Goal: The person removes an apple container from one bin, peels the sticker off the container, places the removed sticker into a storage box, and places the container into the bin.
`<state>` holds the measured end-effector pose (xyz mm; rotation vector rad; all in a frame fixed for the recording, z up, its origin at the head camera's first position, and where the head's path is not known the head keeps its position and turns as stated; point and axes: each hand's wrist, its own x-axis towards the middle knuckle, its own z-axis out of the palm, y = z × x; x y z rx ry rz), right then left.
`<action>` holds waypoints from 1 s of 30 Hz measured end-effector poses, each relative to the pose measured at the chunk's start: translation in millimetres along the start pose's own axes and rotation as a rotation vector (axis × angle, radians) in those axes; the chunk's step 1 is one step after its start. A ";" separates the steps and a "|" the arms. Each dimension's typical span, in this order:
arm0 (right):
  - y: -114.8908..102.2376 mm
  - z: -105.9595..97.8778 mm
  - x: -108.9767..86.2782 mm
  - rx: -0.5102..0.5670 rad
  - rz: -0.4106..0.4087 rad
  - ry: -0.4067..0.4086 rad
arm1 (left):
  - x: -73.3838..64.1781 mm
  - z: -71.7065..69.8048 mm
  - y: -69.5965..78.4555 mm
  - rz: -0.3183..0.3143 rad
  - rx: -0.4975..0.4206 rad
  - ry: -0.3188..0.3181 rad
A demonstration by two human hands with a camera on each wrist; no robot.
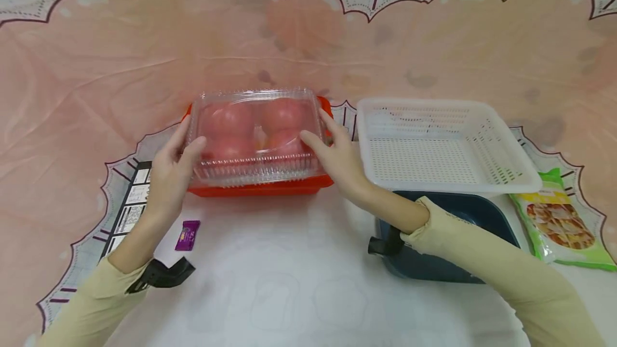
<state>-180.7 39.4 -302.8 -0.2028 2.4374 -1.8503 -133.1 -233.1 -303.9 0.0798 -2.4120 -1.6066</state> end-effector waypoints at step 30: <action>48.8 40.5 76.6 -0.271 0.177 -0.233 | 75.3 4.5 -63.2 -0.041 0.462 -0.380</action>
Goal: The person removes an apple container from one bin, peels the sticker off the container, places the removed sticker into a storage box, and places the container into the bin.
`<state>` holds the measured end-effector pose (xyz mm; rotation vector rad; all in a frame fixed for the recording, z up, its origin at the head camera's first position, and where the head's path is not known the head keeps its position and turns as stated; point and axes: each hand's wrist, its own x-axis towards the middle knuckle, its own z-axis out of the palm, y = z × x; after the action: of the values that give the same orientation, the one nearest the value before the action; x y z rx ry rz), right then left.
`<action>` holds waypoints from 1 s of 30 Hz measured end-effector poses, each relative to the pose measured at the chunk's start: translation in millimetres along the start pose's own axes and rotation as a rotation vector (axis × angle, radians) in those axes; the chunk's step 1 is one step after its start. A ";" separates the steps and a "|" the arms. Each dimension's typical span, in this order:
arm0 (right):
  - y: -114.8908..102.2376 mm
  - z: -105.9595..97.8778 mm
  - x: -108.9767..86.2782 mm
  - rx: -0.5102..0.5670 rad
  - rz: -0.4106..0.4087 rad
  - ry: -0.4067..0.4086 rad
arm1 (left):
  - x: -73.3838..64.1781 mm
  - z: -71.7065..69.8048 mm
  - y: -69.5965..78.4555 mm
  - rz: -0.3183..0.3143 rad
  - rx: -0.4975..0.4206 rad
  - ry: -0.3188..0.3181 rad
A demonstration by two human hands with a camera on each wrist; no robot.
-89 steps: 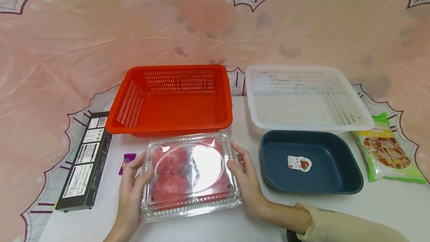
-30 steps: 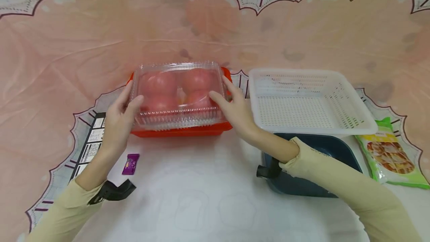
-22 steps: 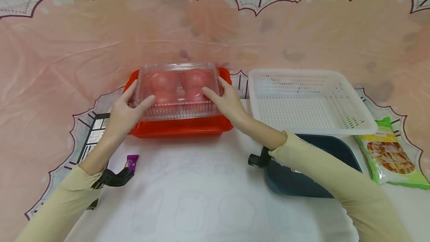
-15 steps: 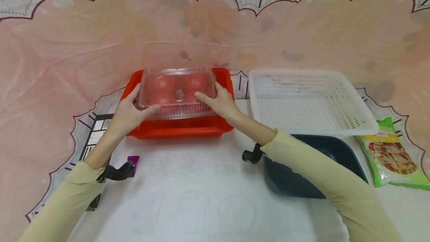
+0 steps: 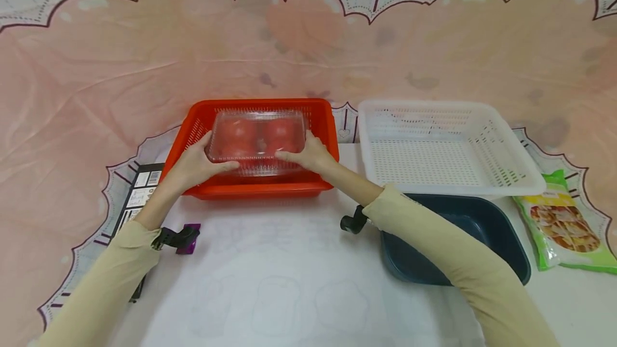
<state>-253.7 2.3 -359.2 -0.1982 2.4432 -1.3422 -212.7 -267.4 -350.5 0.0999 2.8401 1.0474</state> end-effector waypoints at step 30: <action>-3.6 3.6 -6.4 -0.929 -0.221 0.052 | -5.4 -10.5 -10.2 0.104 0.369 -0.112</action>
<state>-246.6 -0.7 -356.5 -0.6673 2.9628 -0.1677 -208.9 -282.4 -348.8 0.3284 2.9132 0.5009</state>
